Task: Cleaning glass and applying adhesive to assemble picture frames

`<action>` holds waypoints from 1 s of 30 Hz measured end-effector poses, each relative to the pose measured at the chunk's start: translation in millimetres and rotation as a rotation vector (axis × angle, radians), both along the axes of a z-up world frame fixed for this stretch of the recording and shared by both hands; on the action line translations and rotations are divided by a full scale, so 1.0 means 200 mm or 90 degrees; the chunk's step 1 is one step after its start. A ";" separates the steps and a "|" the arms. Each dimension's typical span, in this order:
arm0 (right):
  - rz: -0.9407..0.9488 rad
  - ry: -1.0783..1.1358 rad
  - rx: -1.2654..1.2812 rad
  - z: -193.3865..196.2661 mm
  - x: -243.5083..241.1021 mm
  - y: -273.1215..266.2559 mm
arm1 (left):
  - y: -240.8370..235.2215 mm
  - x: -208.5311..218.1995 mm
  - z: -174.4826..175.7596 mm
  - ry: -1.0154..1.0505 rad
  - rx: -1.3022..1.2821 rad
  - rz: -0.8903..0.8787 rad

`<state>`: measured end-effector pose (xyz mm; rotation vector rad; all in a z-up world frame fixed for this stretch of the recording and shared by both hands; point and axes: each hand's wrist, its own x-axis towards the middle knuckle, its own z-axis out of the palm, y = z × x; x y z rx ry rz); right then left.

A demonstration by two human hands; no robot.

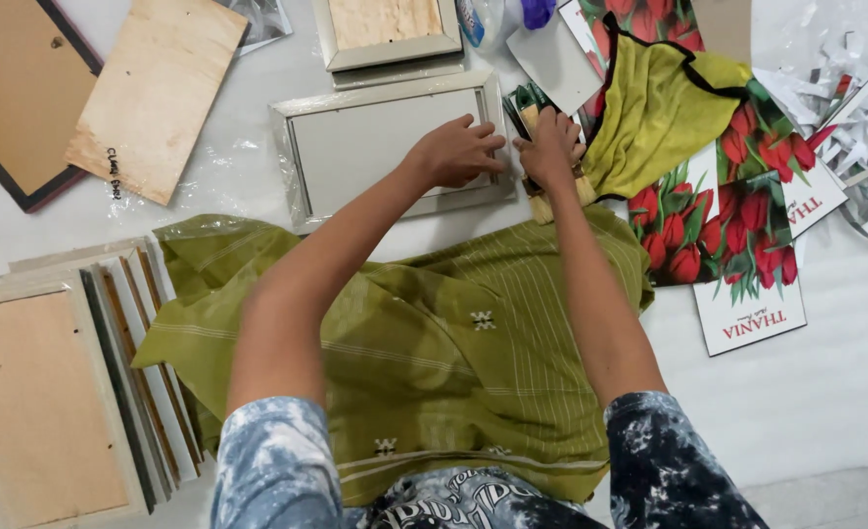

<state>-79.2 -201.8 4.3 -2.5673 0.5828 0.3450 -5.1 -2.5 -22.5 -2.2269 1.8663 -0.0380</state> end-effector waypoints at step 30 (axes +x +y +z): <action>-0.013 0.016 -0.021 -0.03 0.03 0.00 | 0.68 -0.41 0.50 0.274 -0.135 0.842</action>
